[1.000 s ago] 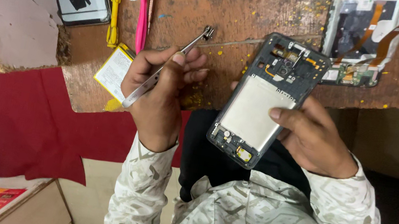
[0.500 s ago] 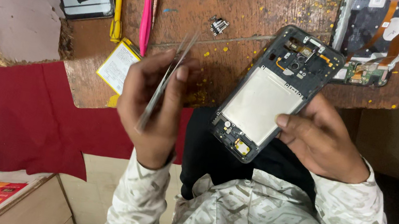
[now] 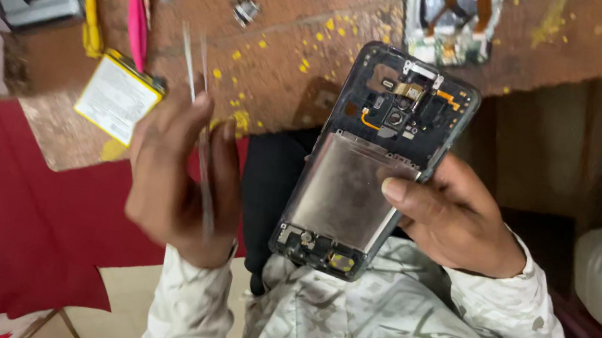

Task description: The person uses tweezers to carefully remove a small internal component from a disassembled smartphone. They then place the removed part on the workbench and pick up a replacement component to compare it with the original.

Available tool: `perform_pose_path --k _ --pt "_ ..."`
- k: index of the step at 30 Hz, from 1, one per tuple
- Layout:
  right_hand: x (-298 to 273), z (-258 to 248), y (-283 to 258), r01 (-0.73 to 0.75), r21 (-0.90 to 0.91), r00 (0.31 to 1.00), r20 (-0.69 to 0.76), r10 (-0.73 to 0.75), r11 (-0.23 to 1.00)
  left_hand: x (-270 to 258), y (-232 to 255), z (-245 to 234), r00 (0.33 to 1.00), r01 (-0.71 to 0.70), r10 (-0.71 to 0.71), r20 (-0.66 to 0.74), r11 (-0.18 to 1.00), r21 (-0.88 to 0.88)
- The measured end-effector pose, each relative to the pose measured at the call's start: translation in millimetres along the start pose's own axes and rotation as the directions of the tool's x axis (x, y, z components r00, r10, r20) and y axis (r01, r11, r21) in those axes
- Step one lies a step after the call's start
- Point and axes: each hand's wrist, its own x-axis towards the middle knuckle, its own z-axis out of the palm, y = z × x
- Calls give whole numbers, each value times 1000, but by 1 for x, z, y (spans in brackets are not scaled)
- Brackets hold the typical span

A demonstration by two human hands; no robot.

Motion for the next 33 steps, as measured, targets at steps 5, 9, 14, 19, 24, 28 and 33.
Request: perform_pose_path --k 5,9,14,19,24,28,33 --pt "-35 7 -4 41 -120 997 -61 -48 992 -31 44 -23 890 428 -397 225 553 -716" --pt "-55 7 -8 30 -319 999 -26 -40 947 -40 65 -33 886 463 -316 339 577 -673" --pt "-67 11 -12 66 -623 996 -9 -92 779 -49 78 -45 891 403 -224 395 791 -459" --pt "-77 10 -10 42 -664 994 -45 -96 747 -56 86 -44 867 459 -322 380 812 -360" --pt "-76 12 -10 150 -662 988 66 -143 734 -60 90 -44 868 465 -330 372 805 -370" --pt "-74 15 -16 56 -641 998 47 -33 766 -61 91 -46 866 464 -326 379 806 -368" --pt "-78 20 -16 13 -618 1000 0 -16 786 -64 91 -48 860 476 -331 390 794 -377"
